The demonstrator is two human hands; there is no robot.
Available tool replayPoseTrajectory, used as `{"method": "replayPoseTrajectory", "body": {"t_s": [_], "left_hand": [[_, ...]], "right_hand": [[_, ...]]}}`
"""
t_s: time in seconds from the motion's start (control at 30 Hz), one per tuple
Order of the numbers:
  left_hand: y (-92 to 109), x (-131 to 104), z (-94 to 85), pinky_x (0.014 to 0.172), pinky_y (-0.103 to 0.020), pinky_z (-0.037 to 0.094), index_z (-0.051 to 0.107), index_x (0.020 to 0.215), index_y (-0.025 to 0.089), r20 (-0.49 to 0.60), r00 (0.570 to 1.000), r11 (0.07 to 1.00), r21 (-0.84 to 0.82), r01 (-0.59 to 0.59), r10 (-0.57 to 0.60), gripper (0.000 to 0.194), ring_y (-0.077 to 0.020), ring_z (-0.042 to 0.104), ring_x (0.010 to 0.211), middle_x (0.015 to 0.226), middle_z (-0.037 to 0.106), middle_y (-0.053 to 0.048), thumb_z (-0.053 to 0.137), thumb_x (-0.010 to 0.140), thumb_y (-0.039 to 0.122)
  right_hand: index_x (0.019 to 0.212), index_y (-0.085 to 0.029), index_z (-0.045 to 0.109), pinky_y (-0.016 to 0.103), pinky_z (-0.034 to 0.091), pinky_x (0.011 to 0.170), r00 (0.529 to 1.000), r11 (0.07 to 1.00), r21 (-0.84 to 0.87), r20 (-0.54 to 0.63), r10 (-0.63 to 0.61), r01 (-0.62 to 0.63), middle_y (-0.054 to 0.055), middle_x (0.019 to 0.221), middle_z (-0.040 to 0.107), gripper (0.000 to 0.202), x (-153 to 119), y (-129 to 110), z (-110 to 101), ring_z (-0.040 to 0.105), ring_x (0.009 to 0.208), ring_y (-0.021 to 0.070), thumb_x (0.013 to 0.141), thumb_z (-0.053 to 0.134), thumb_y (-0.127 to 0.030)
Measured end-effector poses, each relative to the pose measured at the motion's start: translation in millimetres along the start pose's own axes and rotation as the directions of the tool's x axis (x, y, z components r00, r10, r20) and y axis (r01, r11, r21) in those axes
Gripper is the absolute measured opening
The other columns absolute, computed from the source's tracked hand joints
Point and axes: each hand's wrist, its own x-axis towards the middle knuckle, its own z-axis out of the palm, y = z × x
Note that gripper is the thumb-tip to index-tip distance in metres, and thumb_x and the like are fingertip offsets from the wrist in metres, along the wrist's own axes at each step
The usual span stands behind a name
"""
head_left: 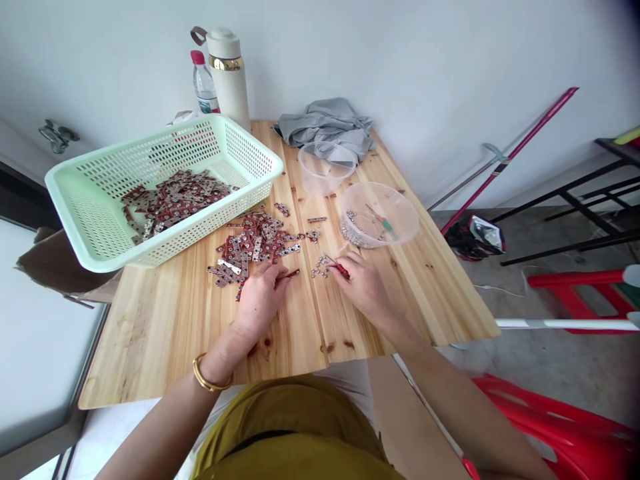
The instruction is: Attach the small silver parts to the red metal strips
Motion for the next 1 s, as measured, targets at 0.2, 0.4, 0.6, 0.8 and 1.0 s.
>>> {"method": "replayPoseTrajectory", "body": {"t_s": [0.2,0.4,0.6,0.8,1.0], "left_hand": [[0,1,-1.4,0.074,-0.028,0.048,0.070,0.088,0.019,0.004,1.000,1.000,-0.002,-0.022,0.022,0.012,-0.0168,0.061,0.080,0.086,0.065,-0.004,0.058,0.087,0.018],[4,0,-2.6,0.075,-0.027,0.049,0.071,0.088,0.021,0.011,1.000,1.000,0.003,-0.002,0.002,0.013,-0.0168,0.062,0.081,0.086,0.065,-0.004,0.059,0.087,0.018],[5,2,-2.0,0.077,-0.028,0.049,0.070,0.083,0.019,0.037,0.999,0.999,0.028,0.031,-0.033,0.009,-0.0178,0.062,0.082,0.084,0.066,-0.004,0.061,0.086,0.020],[5,3,-4.0,0.082,-0.028,0.049,0.071,0.088,0.019,0.061,0.998,1.000,0.010,0.027,-0.027,0.011,-0.0170,0.063,0.084,0.089,0.067,-0.004,0.060,0.087,0.020],[3,4,-3.2,0.077,-0.028,0.048,0.070,0.083,0.017,0.064,0.997,0.997,0.073,0.029,-0.034,0.011,-0.0179,0.062,0.082,0.086,0.067,-0.006,0.059,0.087,0.019]], "right_hand": [[0.077,-0.021,0.060,0.031,0.043,0.069,0.998,0.999,-0.046,0.069,0.004,0.000,0.005,0.083,0.062,0.016,15,1,-1,0.059,0.080,0.0191,0.091,0.052,-0.022],[0.071,-0.021,0.057,0.031,0.042,0.066,0.991,1.000,-0.014,0.131,0.011,-0.009,0.002,0.076,0.061,0.013,25,7,-1,0.057,0.072,0.0180,0.084,0.057,-0.018],[0.077,-0.021,0.057,0.029,0.044,0.069,0.990,0.989,0.082,0.055,-0.127,0.122,0.004,0.081,0.059,0.011,24,-23,11,0.057,0.075,0.0171,0.088,0.054,-0.019],[0.085,-0.019,0.059,0.029,0.043,0.066,0.960,0.976,-0.022,0.181,-0.211,0.219,0.006,0.089,0.060,0.014,25,-41,31,0.058,0.078,0.0182,0.093,0.048,-0.019],[0.086,-0.018,0.062,0.028,0.042,0.066,0.945,0.961,-0.037,0.198,-0.261,0.273,0.006,0.088,0.061,0.022,19,-41,30,0.059,0.077,0.0168,0.097,0.043,-0.020]]}}
